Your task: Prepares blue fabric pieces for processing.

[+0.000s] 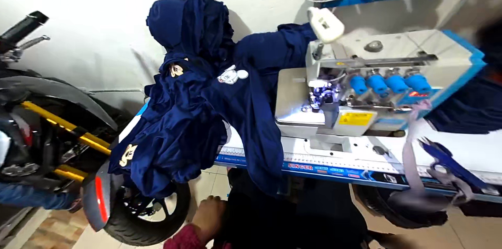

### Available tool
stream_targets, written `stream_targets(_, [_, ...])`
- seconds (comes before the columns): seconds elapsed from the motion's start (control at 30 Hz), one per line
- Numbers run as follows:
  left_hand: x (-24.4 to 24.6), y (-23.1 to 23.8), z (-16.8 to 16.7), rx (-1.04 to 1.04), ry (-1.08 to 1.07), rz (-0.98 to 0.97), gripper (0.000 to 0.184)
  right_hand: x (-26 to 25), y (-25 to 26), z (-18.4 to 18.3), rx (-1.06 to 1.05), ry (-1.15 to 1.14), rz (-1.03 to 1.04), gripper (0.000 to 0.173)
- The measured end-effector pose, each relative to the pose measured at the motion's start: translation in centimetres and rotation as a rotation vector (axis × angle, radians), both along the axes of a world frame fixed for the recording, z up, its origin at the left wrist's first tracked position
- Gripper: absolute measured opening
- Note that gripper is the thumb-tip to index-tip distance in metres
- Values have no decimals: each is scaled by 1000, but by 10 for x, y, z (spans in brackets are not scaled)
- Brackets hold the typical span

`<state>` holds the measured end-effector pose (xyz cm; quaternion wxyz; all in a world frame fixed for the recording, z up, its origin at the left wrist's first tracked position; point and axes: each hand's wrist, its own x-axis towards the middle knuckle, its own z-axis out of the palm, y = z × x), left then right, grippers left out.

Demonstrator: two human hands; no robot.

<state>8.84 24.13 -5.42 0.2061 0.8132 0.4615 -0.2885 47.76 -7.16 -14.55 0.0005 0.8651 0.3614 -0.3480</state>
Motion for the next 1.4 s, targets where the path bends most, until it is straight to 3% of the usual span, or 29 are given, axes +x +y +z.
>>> stream_targets(0.1, [47, 16, 94, -11, -596, -214, 29, -11, -10, 2, 197, -54, 52, 46])
stream_targets(0.17, [82, 45, 146, 261, -893, -320, 22, -18, -8, 1, 303, -75, 79, 42])
stream_targets(0.23, [128, 94, 179, 545, -968, -384, 23, -26, 3, 4, 381, -53, 108, 39])
stream_targets(0.33, [201, 176, 191, 627, -806, -520, 30, -42, 29, 26, 475, 72, 164, 36])
stream_targets(0.4, [233, 216, 178, 605, -517, -613, 44, -50, 47, 40, 551, 142, 252, 34])
stream_targets(0.47, [243, 234, 163, 564, -223, -633, 46, -54, 59, 50, 664, 168, 358, 31])
stream_targets(0.53, [232, 241, 159, 558, -173, -627, 41, -54, 72, 63, 793, 188, 417, 26])
stream_targets(0.63, [181, 227, 174, 687, -543, -631, 29, -56, 103, 91, 1000, 172, 447, 20])
stream_targets(0.7, [137, 202, 191, 810, -791, -575, 31, -62, 135, 106, 1193, 108, 482, 21])
stream_targets(0.83, [66, 152, 207, 1206, -1072, -446, 32, -91, 212, 164, 1536, -68, 424, 21])
stream_targets(0.87, [54, 138, 210, 1300, -1103, -420, 30, -101, 229, 178, 1574, -80, 406, 27])
stream_targets(0.97, [29, 99, 218, 1512, -1133, -356, 28, -135, 269, 205, 1577, 64, 489, 74])
stream_targets(1.0, [21, 87, 218, 1566, -1135, -340, 28, -151, 278, 208, 1562, 133, 539, 83])
stream_targets(1.03, [13, 76, 217, 1609, -1132, -322, 27, -168, 282, 207, 1549, 201, 588, 81])
stream_targets(1.23, [-46, 27, 201, 1742, -1030, -147, 25, -221, 265, 192, 1519, 472, 731, 21])
stream_targets(1.4, [-79, -16, 189, 1568, -969, -26, 24, -223, 238, 202, 1455, 572, 629, 22])
